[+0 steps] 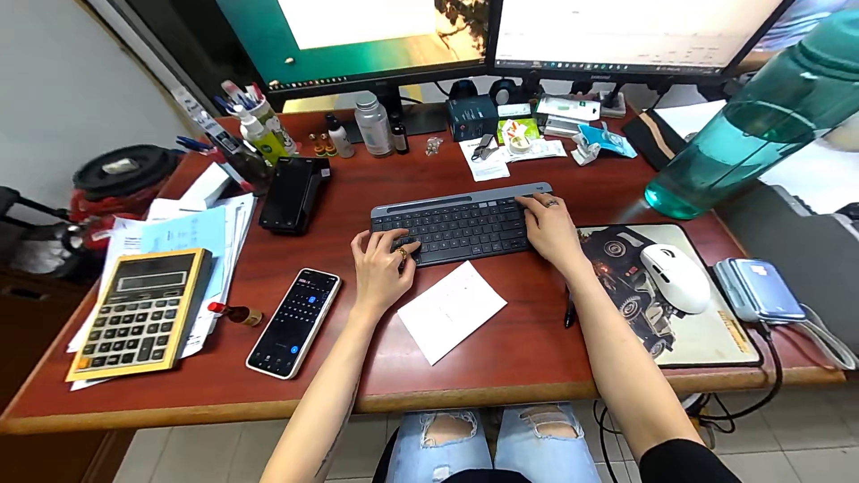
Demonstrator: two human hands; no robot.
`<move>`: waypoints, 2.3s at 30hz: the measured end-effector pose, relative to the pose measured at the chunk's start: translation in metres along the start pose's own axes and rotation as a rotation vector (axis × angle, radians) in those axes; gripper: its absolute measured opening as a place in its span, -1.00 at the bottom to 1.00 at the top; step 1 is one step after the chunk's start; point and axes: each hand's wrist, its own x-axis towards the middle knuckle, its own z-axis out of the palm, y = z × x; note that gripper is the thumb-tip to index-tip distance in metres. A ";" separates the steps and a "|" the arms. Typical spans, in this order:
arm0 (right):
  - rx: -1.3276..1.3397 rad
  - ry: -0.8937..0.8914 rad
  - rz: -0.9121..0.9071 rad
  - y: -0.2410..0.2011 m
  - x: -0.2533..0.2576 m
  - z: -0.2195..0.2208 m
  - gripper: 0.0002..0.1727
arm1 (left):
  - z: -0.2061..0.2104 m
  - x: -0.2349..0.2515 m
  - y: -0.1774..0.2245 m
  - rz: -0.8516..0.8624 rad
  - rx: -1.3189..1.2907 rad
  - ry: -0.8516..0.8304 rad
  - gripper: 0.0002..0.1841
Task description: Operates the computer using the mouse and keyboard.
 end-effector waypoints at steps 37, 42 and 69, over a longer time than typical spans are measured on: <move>-0.040 -0.098 -0.007 -0.022 0.008 0.018 -0.53 | 0.001 0.001 0.000 0.023 -0.020 -0.022 -0.65; -0.068 -0.145 -0.029 -0.023 0.007 0.020 -0.52 | 0.002 0.001 0.000 0.018 -0.021 -0.027 -0.65; -0.037 -0.038 -0.018 -0.029 0.012 0.015 -0.56 | 0.003 -0.001 -0.003 0.015 -0.009 0.004 -0.66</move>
